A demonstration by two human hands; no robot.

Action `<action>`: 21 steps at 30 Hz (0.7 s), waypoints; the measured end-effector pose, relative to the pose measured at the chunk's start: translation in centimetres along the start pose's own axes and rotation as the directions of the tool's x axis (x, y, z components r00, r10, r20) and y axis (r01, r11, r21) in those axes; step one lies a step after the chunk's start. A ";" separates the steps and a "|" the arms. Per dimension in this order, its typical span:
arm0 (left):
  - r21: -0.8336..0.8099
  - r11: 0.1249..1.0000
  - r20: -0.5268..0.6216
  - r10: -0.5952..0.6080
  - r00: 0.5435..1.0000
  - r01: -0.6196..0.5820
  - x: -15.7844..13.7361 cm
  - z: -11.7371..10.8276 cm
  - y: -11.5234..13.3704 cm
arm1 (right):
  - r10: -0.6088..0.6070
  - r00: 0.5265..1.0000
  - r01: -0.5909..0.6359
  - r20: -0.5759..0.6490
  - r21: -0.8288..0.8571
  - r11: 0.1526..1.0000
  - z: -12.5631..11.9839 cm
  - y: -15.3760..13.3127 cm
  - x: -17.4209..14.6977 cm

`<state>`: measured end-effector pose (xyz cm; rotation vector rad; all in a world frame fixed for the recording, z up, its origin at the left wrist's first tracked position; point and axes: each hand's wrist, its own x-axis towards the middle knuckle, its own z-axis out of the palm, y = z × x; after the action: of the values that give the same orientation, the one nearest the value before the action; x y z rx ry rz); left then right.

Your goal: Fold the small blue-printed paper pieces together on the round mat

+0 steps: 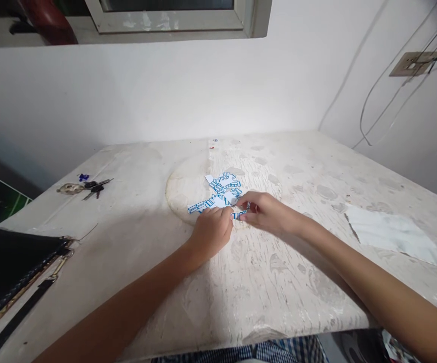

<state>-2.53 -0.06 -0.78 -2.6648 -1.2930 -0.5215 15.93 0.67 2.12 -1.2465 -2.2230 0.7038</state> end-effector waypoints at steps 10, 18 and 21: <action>0.041 0.999 0.058 -0.030 0.998 0.028 0.2 0.0 0.0 | -0.061 0.998 0.064 0.020 -0.223 0.973 -0.7 2.5 0.7; -0.008 0.999 0.046 -0.036 0.998 0.037 0.2 -0.1 0.0 | 0.038 0.998 -0.046 -0.054 -0.161 0.986 -0.2 2.9 0.8; -0.031 0.999 0.034 -0.043 0.998 0.044 0.1 0.0 -0.1 | 0.011 0.997 -0.015 -0.070 -0.062 0.998 -0.4 2.8 0.8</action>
<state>-2.59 0.10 -0.74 -2.6873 -1.3664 -0.5090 17.57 2.75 0.76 -1.2972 -2.1972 0.5907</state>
